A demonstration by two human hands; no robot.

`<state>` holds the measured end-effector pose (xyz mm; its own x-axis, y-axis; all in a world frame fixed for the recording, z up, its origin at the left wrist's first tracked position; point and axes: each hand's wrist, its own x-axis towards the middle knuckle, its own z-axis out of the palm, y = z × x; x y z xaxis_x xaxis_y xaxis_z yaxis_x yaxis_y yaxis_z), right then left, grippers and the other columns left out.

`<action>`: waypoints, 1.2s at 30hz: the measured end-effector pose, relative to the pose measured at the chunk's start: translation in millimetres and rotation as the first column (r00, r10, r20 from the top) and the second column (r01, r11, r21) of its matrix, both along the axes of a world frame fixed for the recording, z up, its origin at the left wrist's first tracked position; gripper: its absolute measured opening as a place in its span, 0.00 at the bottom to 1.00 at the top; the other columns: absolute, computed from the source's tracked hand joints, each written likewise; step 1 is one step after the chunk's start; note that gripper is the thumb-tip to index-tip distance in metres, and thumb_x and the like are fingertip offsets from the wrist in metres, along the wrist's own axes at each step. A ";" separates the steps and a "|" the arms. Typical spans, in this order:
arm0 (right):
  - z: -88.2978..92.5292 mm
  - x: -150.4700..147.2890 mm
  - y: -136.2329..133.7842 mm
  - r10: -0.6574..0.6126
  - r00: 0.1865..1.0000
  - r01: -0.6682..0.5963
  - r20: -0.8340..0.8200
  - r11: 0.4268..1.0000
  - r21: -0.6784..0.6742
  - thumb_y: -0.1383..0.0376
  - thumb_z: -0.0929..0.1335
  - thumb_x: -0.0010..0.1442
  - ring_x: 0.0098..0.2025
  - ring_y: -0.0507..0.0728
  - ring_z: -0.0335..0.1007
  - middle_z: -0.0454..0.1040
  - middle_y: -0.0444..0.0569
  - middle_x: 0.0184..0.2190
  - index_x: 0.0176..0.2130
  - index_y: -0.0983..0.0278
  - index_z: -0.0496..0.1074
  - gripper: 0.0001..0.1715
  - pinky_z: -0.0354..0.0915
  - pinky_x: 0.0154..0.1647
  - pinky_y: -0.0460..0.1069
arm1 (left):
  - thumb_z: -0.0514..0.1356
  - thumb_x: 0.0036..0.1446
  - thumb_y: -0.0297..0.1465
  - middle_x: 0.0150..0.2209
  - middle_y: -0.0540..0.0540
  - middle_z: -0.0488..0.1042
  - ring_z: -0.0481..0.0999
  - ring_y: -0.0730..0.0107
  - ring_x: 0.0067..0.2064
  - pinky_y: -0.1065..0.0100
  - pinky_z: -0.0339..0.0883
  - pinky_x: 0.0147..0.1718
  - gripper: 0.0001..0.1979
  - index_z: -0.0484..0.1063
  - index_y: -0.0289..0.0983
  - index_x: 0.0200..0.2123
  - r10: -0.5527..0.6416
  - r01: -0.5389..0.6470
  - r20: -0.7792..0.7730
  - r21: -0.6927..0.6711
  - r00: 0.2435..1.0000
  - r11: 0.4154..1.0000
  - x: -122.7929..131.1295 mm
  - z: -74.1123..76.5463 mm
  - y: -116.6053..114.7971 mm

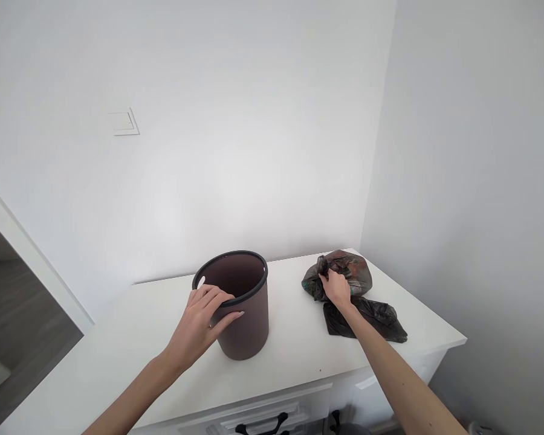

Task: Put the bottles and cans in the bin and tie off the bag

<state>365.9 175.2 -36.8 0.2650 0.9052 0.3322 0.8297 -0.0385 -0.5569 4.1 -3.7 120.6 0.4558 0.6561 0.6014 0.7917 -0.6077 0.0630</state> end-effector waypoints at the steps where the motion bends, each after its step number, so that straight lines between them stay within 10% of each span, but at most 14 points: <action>1: -1.5 -1.5 -6.6 0.005 1.000 -0.005 0.001 1.000 0.019 0.58 0.66 0.67 0.42 0.66 0.78 0.81 0.59 0.38 0.44 0.64 0.76 0.14 0.67 0.39 0.53 | 0.61 0.68 0.37 0.48 0.45 0.78 0.72 0.56 0.55 0.52 0.66 0.54 0.10 0.73 0.43 0.51 0.004 -0.004 0.005 0.010 1.000 1.000 0.6 -1.5 -1.7; 5: -18.1 -16.0 -50.8 0.073 0.996 -0.057 -0.059 0.969 0.241 0.55 0.64 0.67 0.55 0.66 0.72 0.75 0.61 0.53 0.58 0.63 0.68 0.25 0.68 0.51 0.57 | 0.62 0.66 0.39 0.69 0.38 0.58 0.55 0.48 0.71 0.45 0.57 0.66 0.27 0.62 0.46 0.65 0.073 -0.098 0.222 0.104 0.972 0.990 0.4 -16.1 -14.4; 10: -55.3 -44.9 -113.7 0.434 0.796 -0.383 -0.422 0.901 0.204 0.48 0.64 0.67 0.35 0.60 0.77 0.79 0.54 0.38 0.43 0.62 0.74 0.21 0.71 0.39 0.53 | 0.51 0.71 0.43 0.69 0.36 0.57 0.59 0.51 0.71 0.43 0.60 0.65 0.26 0.55 0.44 0.68 0.321 -0.324 0.614 -0.110 0.721 0.940 -34.0 -76.2 -24.3; 18: -65.9 -58.3 -140.9 0.458 0.661 -0.430 -0.594 0.880 0.199 0.40 0.63 0.66 0.27 0.56 0.73 0.76 0.47 0.28 0.35 0.61 0.73 0.29 0.67 0.35 0.50 | 0.48 0.66 0.50 0.69 0.31 0.64 0.55 0.43 0.74 0.42 0.50 0.70 0.38 0.61 0.28 0.68 0.596 -0.545 0.033 -0.367 0.802 0.754 -114.8 -196.1 -12.1; 36: -55.5 -58.9 -149.4 0.431 0.685 -0.396 -0.587 0.897 0.197 0.40 0.63 0.66 0.28 0.57 0.73 0.75 0.46 0.26 0.34 0.61 0.72 0.28 0.67 0.35 0.50 | 0.40 0.69 0.47 0.73 0.39 0.58 0.53 0.47 0.74 0.46 0.49 0.71 0.38 0.59 0.27 0.71 0.590 -0.625 -0.207 -0.273 0.781 0.731 -107.0 -194.0 -14.3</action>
